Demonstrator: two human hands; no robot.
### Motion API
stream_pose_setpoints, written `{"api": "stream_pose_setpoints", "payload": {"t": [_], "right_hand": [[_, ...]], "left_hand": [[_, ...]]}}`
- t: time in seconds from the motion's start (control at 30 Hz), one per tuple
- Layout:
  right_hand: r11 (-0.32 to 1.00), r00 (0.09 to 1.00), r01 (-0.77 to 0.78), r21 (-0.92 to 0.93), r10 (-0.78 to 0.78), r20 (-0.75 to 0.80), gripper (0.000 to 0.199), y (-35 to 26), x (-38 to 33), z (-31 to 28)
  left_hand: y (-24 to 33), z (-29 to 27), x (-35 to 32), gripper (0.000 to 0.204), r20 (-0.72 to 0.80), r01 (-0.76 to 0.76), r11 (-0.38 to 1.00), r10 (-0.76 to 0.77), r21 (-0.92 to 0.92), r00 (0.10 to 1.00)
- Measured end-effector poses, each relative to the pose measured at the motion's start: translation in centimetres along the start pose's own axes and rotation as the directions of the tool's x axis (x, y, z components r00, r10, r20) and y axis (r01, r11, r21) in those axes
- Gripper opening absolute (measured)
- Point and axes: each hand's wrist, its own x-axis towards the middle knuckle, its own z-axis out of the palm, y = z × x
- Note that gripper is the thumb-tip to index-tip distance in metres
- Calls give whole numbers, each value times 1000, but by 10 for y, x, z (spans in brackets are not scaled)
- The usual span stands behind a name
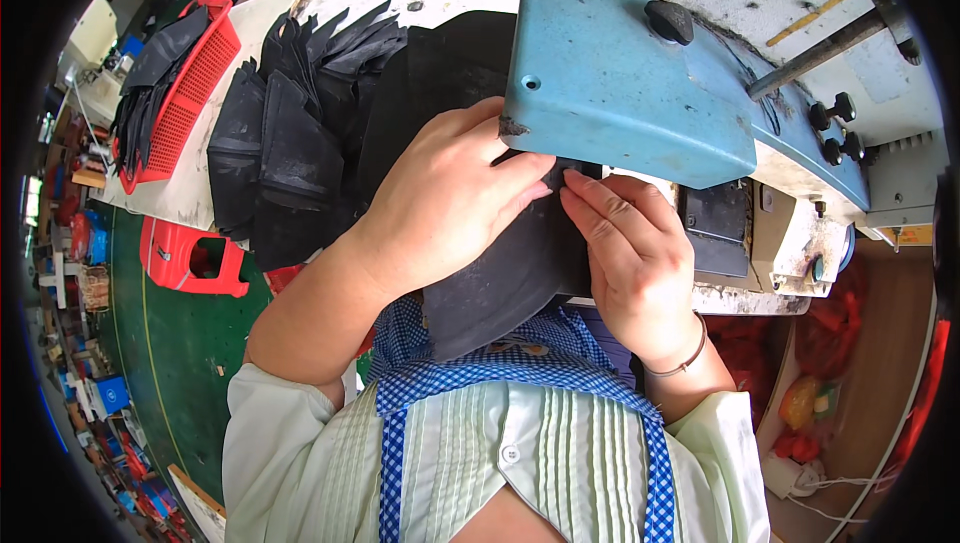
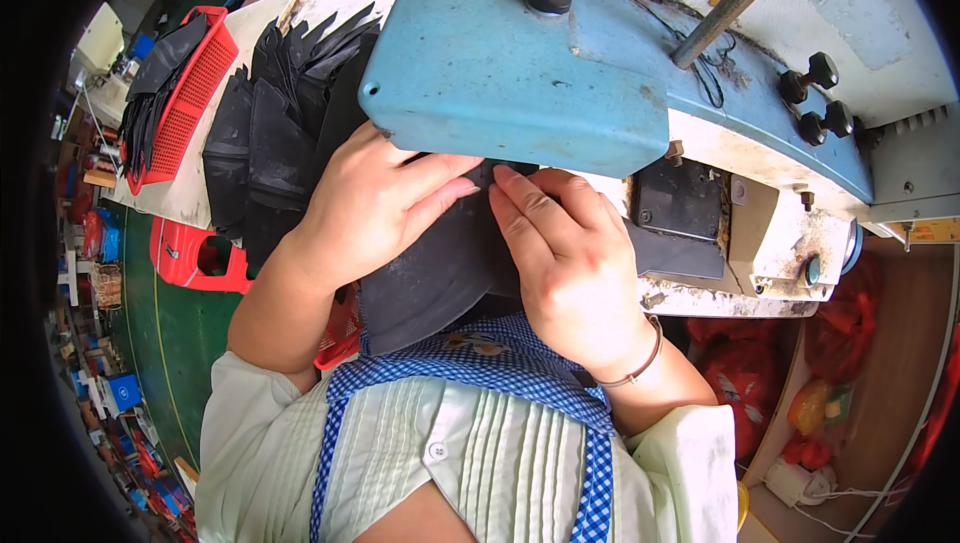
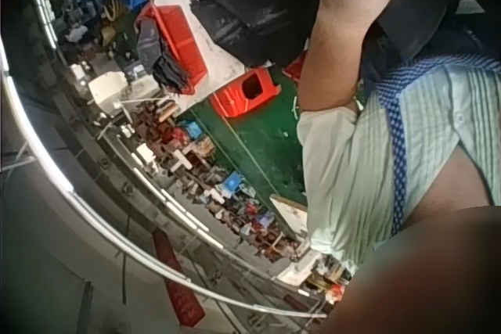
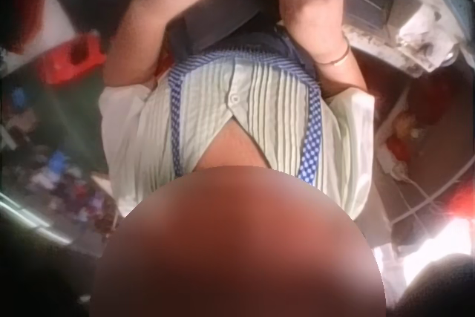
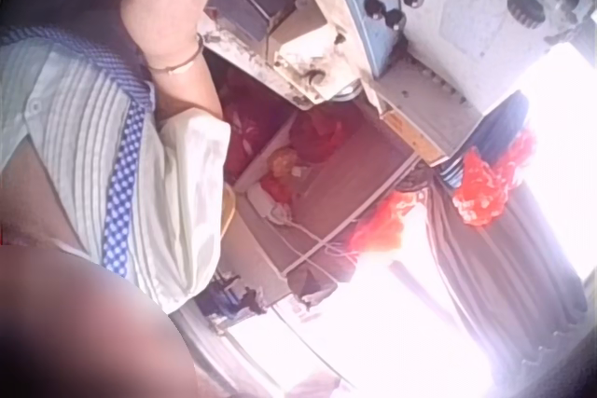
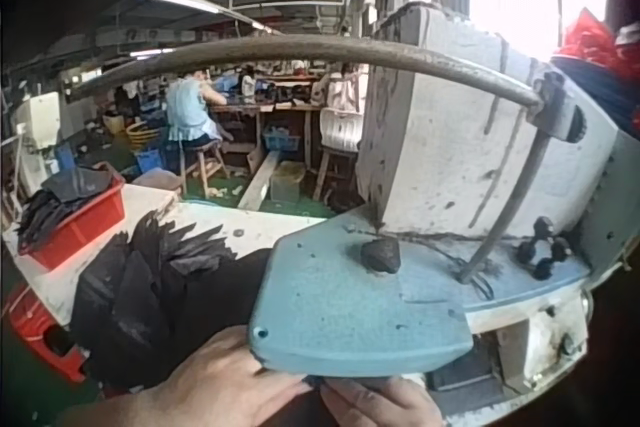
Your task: Operating a machine to thin the edges of black shoe upper components.
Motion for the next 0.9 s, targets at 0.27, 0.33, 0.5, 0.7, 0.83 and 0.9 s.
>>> {"api": "stream_pose_setpoints", "payload": {"t": [0.27,0.33,0.5,0.7,0.83,0.9], "right_hand": [[999,1000,26,-42,-26,17,45,0,3,1],[999,1000,18,-44,-18,12,44,0,3,1],[999,999,-33,-32,33,3,41,-4,6,0],[999,1000,-28,-25,28,-8,40,-3,5,0],[999,999,-33,-7,32,-22,39,-3,4,1],[999,999,-34,-4,34,-22,39,-3,4,1]], "left_hand": [[-2,-5,-2,41,81,30,999,-32,27,996],[-2,-6,-1,43,97,36,999,-37,14,995],[-2,-6,2,50,105,43,999,-46,32,993],[-8,-4,6,52,71,20,1000,-21,20,997],[-12,-3,7,42,34,27,999,-27,-17,999],[-13,-1,7,39,19,24,999,-23,-26,1000]]}}
